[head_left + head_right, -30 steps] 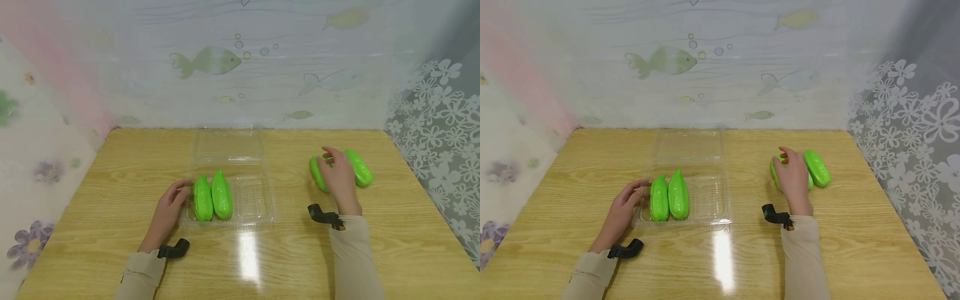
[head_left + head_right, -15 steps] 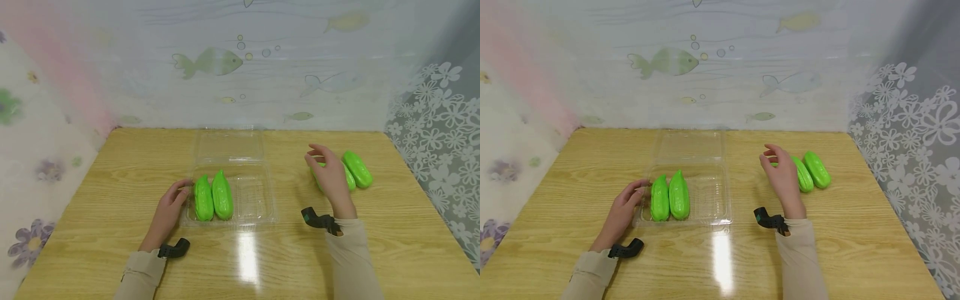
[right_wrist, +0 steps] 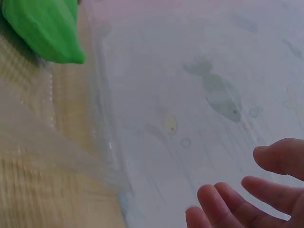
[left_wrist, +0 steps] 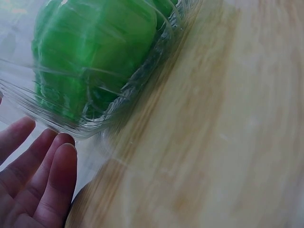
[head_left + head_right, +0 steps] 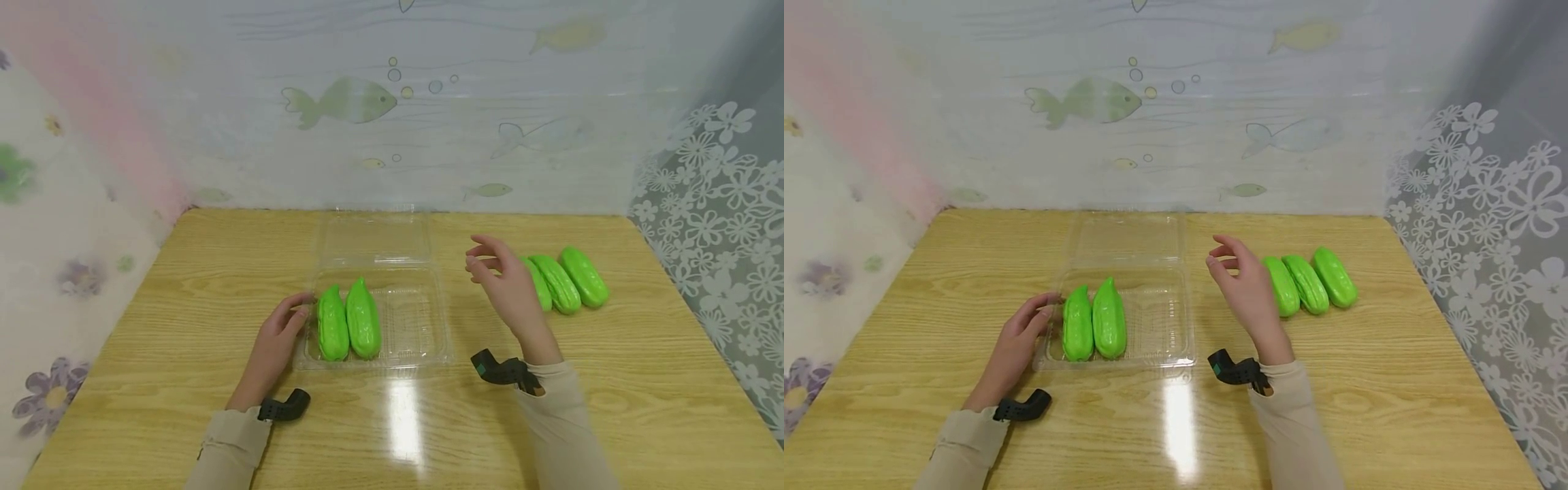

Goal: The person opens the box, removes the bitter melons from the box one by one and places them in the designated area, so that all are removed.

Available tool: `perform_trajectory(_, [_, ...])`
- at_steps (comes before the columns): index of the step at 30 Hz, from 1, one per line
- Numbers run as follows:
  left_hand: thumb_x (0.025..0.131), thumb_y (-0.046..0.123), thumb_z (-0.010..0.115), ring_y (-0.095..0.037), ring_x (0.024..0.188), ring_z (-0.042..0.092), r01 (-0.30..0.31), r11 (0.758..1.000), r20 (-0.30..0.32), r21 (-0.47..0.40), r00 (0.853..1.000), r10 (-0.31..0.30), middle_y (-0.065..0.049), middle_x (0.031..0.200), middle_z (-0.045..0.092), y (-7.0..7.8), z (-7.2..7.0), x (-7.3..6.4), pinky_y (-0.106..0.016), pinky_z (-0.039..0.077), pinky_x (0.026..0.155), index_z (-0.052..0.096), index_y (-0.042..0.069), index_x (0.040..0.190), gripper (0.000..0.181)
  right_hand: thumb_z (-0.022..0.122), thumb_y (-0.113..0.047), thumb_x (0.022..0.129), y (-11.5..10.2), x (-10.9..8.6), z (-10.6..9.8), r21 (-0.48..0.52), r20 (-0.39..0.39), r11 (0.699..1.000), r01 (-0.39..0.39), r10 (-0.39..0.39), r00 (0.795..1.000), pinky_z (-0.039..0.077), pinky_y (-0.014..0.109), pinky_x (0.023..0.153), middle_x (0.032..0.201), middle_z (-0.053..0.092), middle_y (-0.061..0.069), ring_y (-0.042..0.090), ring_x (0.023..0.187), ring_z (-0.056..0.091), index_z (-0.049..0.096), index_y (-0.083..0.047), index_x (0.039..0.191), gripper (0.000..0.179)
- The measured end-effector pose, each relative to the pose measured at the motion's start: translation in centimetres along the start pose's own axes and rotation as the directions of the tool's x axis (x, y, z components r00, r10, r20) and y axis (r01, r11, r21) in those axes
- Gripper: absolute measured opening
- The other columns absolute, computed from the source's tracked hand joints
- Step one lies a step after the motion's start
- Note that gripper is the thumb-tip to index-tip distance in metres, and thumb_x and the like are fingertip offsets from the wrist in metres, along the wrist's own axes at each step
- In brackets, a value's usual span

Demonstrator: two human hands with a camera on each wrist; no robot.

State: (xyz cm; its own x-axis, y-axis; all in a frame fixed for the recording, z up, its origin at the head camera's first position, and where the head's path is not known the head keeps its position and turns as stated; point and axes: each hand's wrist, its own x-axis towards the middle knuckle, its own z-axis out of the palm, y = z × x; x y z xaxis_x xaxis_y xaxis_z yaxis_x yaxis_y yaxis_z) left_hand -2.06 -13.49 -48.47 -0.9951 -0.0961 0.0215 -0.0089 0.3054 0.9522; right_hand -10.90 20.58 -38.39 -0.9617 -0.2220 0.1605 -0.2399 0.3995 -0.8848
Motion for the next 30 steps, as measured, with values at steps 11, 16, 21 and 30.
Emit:
perform_trajectory(11, [0.093,0.043,0.040,-0.011,0.102,0.050,-0.004,1.000,-0.012,0.028,1.000,0.004,0.009,0.123,0.048,-0.1,0.0,0.1,-0.031,0.043,0.084,0.048,0.023,0.126,0.039,0.052,-0.034,0.090,-1.3,-0.6,3.3,-0.006,0.094,0.999,0.047,-0.046,0.995,0.048,0.032,0.076,0.110,0.053,-0.001,0.013,0.095,0.056,0.042,-0.024,0.130,0.042])
perform_trajectory(16, [0.093,0.044,0.040,-0.011,0.102,0.050,0.002,1.000,-0.013,0.027,1.000,-0.002,0.009,0.123,0.048,-0.2,0.0,0.1,-0.033,0.043,0.084,0.048,0.023,0.125,0.040,0.053,-0.039,0.088,-1.4,-1.0,5.0,-0.036,0.130,0.998,0.047,-0.042,0.991,0.045,0.034,0.080,0.112,0.052,-0.003,0.012,0.099,0.053,0.041,-0.025,0.130,0.046])
perform_trajectory(21, [0.093,0.044,0.040,-0.012,0.101,0.050,-0.006,1.000,-0.009,0.023,1.000,0.006,0.008,0.123,0.049,-0.5,0.0,0.5,-0.032,0.043,0.083,0.048,0.022,0.126,0.040,0.056,-0.030,0.088,-1.3,-1.1,6.8,-0.016,0.142,0.999,0.051,-0.048,0.989,0.046,0.035,0.079,0.116,0.049,0.001,0.016,0.099,0.052,0.040,-0.022,0.131,0.046])
perform_trajectory(30, [0.092,0.046,0.041,-0.010,0.101,0.050,0.001,1.000,-0.003,0.006,1.000,-0.001,0.010,0.122,0.049,-0.7,-0.1,0.9,-0.029,0.043,0.082,0.048,0.026,0.124,0.039,0.057,-0.022,0.088,-1.3,-1.3,9.5,0.000,0.175,0.998,0.056,-0.055,0.983,0.047,0.029,0.077,0.122,0.044,0.006,0.015,0.099,0.052,0.037,-0.015,0.134,0.051])
